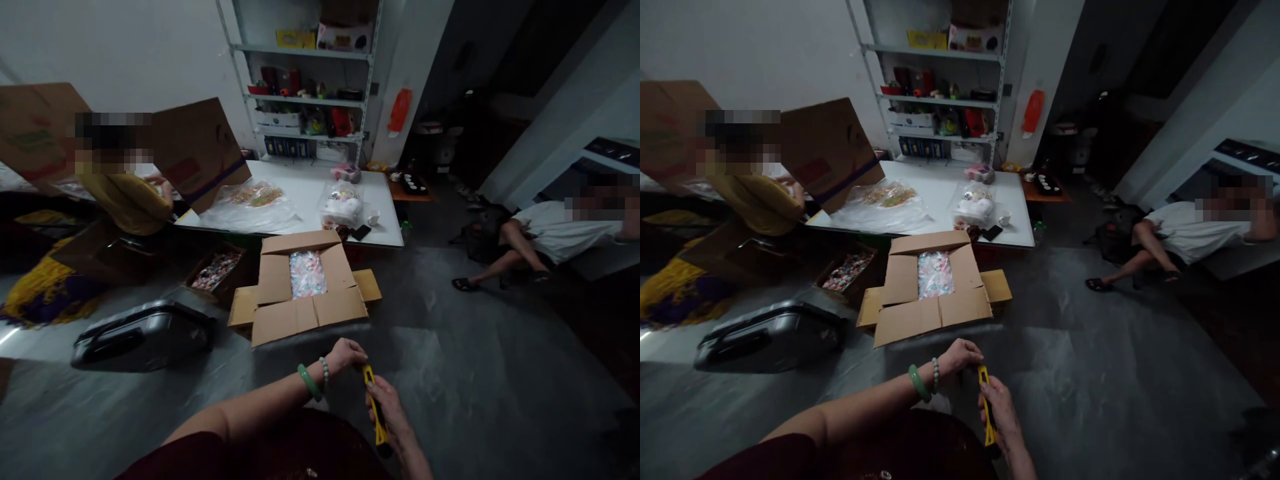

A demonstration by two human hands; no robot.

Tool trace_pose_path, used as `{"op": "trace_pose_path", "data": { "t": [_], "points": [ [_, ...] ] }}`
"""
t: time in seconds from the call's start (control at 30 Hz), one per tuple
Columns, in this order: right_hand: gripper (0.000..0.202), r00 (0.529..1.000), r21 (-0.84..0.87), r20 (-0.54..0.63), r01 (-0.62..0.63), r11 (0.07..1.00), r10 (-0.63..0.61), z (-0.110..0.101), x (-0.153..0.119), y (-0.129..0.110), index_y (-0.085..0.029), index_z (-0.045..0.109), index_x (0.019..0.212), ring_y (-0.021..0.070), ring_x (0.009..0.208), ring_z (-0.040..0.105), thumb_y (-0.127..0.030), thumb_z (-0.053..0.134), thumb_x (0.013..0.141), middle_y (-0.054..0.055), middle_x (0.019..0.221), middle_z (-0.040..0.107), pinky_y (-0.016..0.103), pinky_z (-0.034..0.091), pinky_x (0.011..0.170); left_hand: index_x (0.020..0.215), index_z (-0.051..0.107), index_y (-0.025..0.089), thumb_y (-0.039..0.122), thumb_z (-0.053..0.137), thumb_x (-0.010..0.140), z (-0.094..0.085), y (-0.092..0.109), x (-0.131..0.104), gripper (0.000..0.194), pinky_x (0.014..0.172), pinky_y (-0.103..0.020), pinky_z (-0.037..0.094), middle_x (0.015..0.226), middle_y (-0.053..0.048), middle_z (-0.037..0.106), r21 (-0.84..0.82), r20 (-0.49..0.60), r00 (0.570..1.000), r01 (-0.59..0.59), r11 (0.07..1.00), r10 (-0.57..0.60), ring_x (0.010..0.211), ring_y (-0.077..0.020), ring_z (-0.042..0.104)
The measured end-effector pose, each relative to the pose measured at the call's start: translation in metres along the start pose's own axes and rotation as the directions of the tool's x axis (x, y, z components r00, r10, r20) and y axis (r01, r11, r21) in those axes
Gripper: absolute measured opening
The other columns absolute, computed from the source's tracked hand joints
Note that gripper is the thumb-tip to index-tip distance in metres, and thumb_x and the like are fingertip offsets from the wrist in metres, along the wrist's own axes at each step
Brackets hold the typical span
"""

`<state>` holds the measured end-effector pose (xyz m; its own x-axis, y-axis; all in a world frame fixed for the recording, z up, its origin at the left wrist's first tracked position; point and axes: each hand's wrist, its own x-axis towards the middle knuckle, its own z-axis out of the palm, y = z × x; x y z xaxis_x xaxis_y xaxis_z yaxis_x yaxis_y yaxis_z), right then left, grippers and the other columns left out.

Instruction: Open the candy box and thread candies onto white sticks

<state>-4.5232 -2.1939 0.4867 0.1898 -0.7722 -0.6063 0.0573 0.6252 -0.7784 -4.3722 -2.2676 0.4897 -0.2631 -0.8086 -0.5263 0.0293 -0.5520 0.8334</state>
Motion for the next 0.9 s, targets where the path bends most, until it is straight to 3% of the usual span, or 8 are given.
{"op": "trace_pose_path", "data": {
  "t": [0.17, 0.3, 0.43, 0.57, 0.67, 0.77, 0.83, 0.9],
  "points": [
    [0.060, 0.996, 0.029, -0.085, -0.029, 0.999, 0.031, -0.024, 0.054, -0.043, -0.021, 0.050, 0.087, 0.0062, 0.032, 0.042, -0.070, 0.071, 0.060, -0.009, 0.051, 0.050, 0.016, 0.026, 0.030, 0.058, 0.057, 0.015, 0.023, 0.074, 0.054, 0.013, 0.028, 0.085, 0.019, 0.056, -0.026, 0.043, 0.049, 0.004, 0.055, 0.070, 0.060, 0.998, 0.010, 0.997, -0.014, 0.051, -0.0111, 0.053],
    [0.056, 0.993, 0.070, -0.119, 0.030, 0.997, -0.022, -0.042, 0.092, -0.078, -0.020, 0.053, 0.088, 0.0069, 0.040, 0.050, -0.068, 0.072, 0.064, -0.007, 0.059, 0.056, 0.017, 0.035, 0.036, 0.060, 0.051, 0.017, 0.021, 0.070, 0.059, 0.018, 0.067, 0.137, 0.019, 0.055, -0.025, 0.043, 0.049, 0.005, 0.051, 0.058, 0.048, 0.999, 0.017, 0.998, -0.020, 0.050, -0.0107, 0.051],
    [0.059, 0.993, 0.076, -0.108, 0.052, 0.996, -0.044, -0.057, 0.129, -0.104, -0.019, 0.052, 0.079, 0.0061, 0.038, 0.047, -0.070, 0.073, 0.061, -0.006, 0.053, 0.054, 0.017, 0.033, 0.038, 0.064, 0.051, 0.016, 0.028, 0.070, 0.063, 0.004, 0.109, 0.173, 0.022, 0.057, -0.024, 0.042, 0.053, 0.006, 0.048, 0.028, -0.015, 1.000, -0.010, 1.000, 0.010, 0.052, -0.0086, 0.048],
    [0.058, 0.985, 0.148, -0.169, 0.046, 0.988, -0.021, -0.083, 0.181, -0.138, -0.017, 0.055, 0.080, 0.0060, 0.040, 0.046, -0.066, 0.076, 0.058, -0.006, 0.053, 0.053, 0.017, 0.032, 0.039, 0.084, 0.062, 0.013, 0.043, 0.074, 0.062, -0.021, 0.133, 0.205, 0.039, 0.058, -0.024, 0.040, 0.069, 0.002, 0.056, -0.109, -0.025, 0.999, 0.026, 0.994, -0.029, 0.057, -0.0084, 0.050],
    [0.055, 0.965, 0.163, -0.262, 0.052, 0.985, -0.008, -0.126, 0.245, -0.175, -0.017, 0.056, 0.076, 0.0077, 0.039, 0.047, -0.059, 0.080, 0.050, -0.005, 0.050, 0.053, 0.018, 0.033, 0.038, 0.096, 0.064, 0.013, 0.045, 0.076, 0.059, -0.045, 0.137, 0.226, 0.050, 0.057, -0.023, 0.036, 0.074, 0.002, 0.057, -0.108, -0.123, 0.983, 0.126, 0.986, -0.139, 0.058, -0.0081, 0.051],
    [0.044, 0.907, 0.148, -0.422, 0.083, 0.986, -0.013, -0.180, 0.334, -0.222, -0.017, 0.055, 0.071, 0.0090, 0.038, 0.046, -0.046, 0.079, 0.049, -0.004, 0.048, 0.054, 0.020, 0.034, 0.037, 0.091, 0.065, 0.012, 0.046, 0.074, 0.060, -0.073, 0.133, 0.233, 0.047, 0.057, -0.023, 0.033, 0.072, 0.001, 0.058, -0.114, -0.242, 0.952, 0.164, 0.980, -0.187, 0.059, -0.0085, 0.051],
    [0.034, 0.876, 0.139, -0.483, 0.059, 0.988, 0.016, -0.210, 0.403, -0.255, -0.017, 0.054, 0.071, 0.0092, 0.039, 0.047, -0.038, 0.075, 0.055, -0.004, 0.049, 0.054, 0.020, 0.035, 0.037, 0.091, 0.066, 0.012, 0.048, 0.076, 0.057, -0.088, 0.127, 0.226, 0.050, 0.058, -0.024, 0.035, 0.073, 0.001, 0.059, -0.151, -0.388, 0.895, 0.172, 0.973, -0.219, 0.060, -0.0096, 0.052],
    [0.025, 0.856, 0.122, -0.515, 0.023, 0.992, 0.044, -0.230, 0.473, -0.286, -0.017, 0.052, 0.070, 0.0087, 0.039, 0.046, -0.031, 0.071, 0.061, -0.006, 0.047, 0.050, 0.019, 0.036, 0.038, 0.093, 0.067, 0.013, 0.052, 0.078, 0.052, -0.095, 0.119, 0.212, 0.057, 0.061, -0.025, 0.039, 0.075, 0.000, 0.062, -0.242, -0.552, 0.778, 0.197, 0.950, -0.302, 0.063, -0.0119, 0.056]
  ]
}}
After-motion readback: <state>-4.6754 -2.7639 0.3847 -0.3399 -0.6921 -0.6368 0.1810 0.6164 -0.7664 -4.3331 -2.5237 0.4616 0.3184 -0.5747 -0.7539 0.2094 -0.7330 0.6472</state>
